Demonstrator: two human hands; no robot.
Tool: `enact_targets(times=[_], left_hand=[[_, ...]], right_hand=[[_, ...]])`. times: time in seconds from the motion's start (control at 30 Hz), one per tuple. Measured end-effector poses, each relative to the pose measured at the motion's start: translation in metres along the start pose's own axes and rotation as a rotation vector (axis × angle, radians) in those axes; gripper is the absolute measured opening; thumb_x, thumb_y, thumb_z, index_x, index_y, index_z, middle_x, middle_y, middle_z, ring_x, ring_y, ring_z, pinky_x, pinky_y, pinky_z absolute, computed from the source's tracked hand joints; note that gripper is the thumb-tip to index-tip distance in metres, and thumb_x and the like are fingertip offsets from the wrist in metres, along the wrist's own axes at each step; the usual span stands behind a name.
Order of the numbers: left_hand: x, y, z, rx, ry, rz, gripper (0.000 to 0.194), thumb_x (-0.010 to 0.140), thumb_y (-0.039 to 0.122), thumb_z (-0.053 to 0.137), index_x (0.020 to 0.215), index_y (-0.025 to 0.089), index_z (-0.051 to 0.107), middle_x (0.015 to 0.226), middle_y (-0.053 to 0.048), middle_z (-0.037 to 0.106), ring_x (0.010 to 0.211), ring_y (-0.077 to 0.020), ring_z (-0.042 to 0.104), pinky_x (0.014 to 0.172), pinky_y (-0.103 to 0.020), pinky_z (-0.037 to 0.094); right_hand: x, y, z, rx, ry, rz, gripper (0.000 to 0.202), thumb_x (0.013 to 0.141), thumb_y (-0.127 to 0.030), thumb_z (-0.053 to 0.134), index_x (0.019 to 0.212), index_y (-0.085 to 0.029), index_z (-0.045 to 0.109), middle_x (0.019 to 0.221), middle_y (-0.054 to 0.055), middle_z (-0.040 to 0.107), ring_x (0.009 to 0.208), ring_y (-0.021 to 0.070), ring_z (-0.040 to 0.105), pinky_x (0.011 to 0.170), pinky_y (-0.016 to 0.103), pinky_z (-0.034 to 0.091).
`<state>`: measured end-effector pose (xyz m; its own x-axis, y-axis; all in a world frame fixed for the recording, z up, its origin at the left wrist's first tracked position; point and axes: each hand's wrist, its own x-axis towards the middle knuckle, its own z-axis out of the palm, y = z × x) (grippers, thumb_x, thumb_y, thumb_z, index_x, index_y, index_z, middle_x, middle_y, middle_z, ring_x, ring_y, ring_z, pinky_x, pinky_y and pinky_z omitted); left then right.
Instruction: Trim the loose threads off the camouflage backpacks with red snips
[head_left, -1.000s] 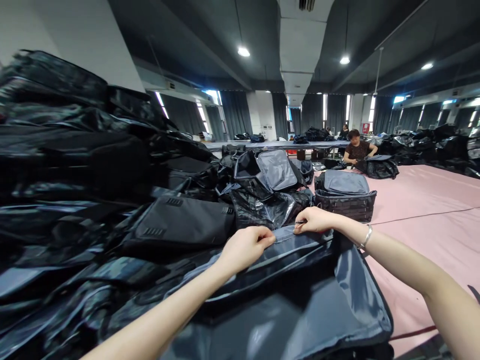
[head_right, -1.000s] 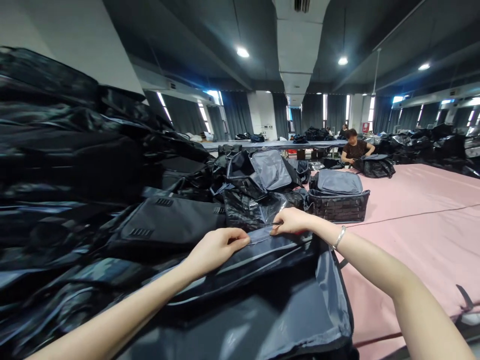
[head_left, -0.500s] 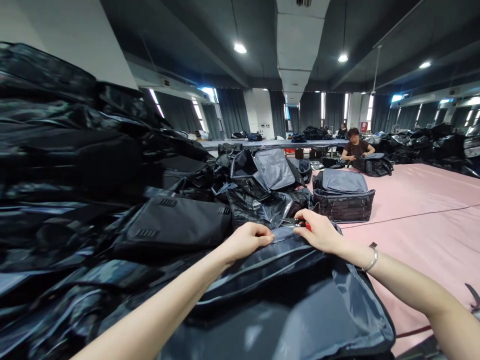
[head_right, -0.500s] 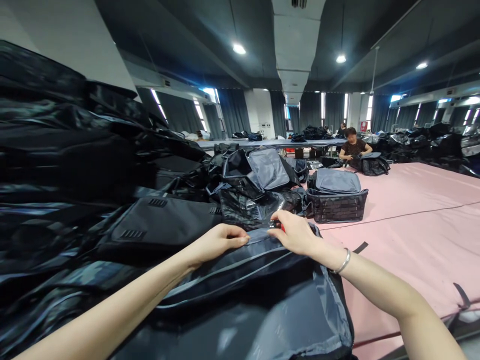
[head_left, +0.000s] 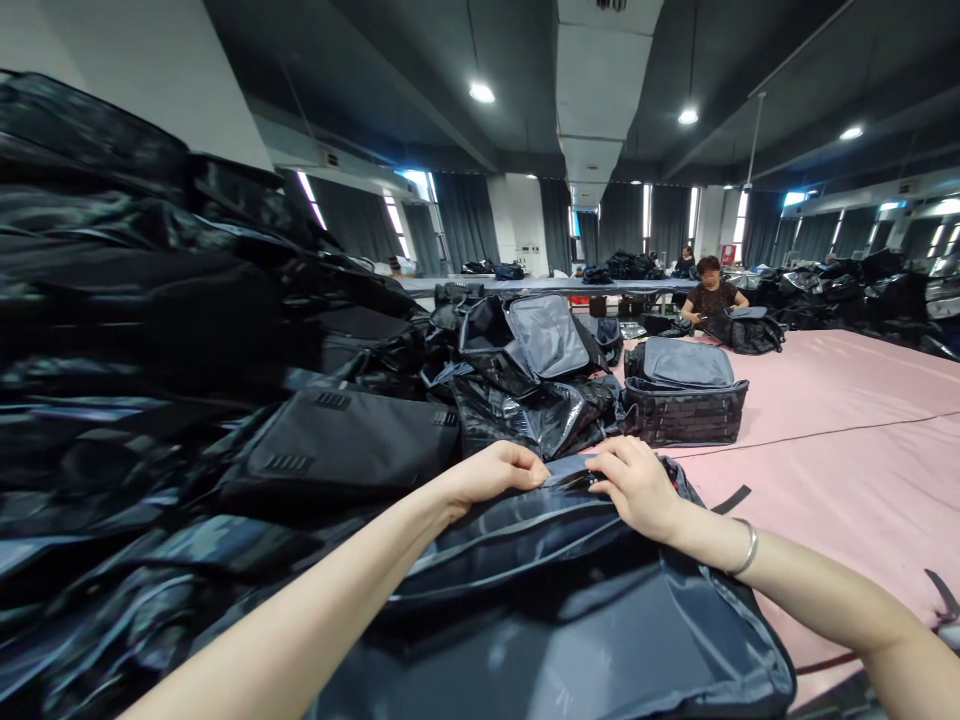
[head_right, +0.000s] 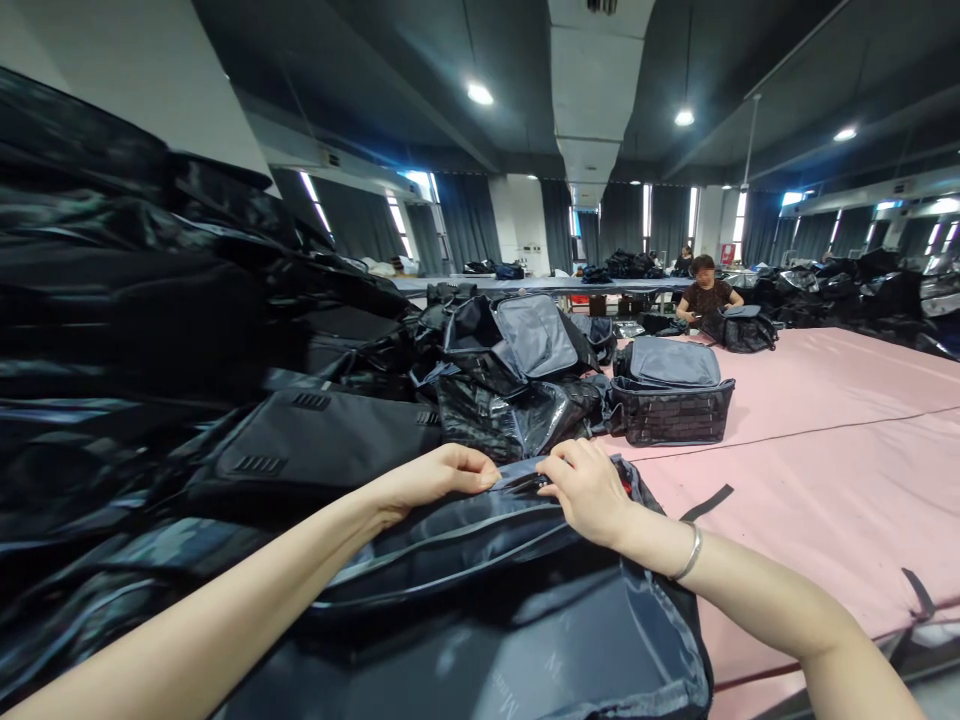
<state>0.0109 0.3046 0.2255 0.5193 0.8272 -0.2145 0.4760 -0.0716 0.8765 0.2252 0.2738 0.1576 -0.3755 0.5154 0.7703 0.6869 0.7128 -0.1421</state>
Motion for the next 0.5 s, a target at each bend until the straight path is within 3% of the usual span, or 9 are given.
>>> enact_targets(times=[0.5], left_hand=[[-0.0035,0.0025,0.0025,0.036,0.018,0.021,0.028,0.054,0.041,0.067,0.056,0.015,0.058,0.056,0.003,0.051,0.055,-0.0115,0.042,0.057,-0.024,0.036]], right_hand=[[0.0066,-0.0043,0.0029,-0.047,-0.058,-0.026,0.007,0.084,-0.018,0.06,0.091,-0.019,0.06,0.092,0.006,0.06,0.086,0.0189,0.051,0.071,0.031,0.038]])
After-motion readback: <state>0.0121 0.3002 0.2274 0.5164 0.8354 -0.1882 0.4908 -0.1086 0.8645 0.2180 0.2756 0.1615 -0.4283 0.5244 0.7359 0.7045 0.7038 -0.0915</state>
